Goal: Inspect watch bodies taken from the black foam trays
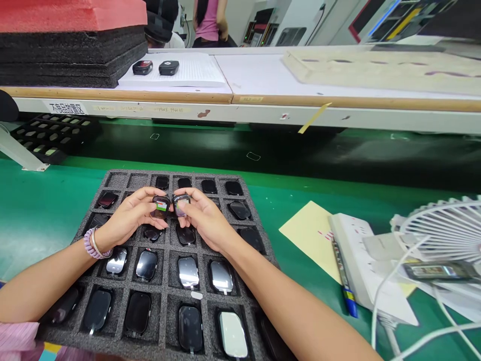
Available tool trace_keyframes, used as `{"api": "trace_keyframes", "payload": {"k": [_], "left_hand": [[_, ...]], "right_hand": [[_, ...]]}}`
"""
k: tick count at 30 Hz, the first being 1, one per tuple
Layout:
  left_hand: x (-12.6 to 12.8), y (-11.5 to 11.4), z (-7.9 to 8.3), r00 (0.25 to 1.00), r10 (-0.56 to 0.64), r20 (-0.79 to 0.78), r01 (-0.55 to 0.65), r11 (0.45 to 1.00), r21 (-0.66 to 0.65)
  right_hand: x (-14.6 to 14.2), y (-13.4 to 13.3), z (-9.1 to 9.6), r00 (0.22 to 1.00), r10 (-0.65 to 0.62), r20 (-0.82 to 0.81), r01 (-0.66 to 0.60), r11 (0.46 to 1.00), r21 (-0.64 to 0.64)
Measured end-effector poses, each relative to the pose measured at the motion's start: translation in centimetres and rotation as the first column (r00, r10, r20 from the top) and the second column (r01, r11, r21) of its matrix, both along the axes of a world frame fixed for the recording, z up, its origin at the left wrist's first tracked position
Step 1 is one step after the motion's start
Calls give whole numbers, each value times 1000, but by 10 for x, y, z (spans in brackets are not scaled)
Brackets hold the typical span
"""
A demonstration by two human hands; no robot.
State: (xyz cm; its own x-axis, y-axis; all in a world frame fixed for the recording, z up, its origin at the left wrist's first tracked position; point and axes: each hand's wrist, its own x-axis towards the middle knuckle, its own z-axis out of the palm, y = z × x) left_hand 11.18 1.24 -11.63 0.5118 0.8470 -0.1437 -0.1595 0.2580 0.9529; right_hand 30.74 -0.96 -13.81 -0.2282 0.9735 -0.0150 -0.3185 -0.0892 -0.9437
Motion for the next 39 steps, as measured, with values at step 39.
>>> {"api": "trace_keyframes", "payload": {"k": [39], "left_hand": [[-2, 0, 7, 999, 38, -10, -37, 996, 86]], "right_hand": [[2, -2, 10, 999, 49, -14, -48, 997, 64]]}}
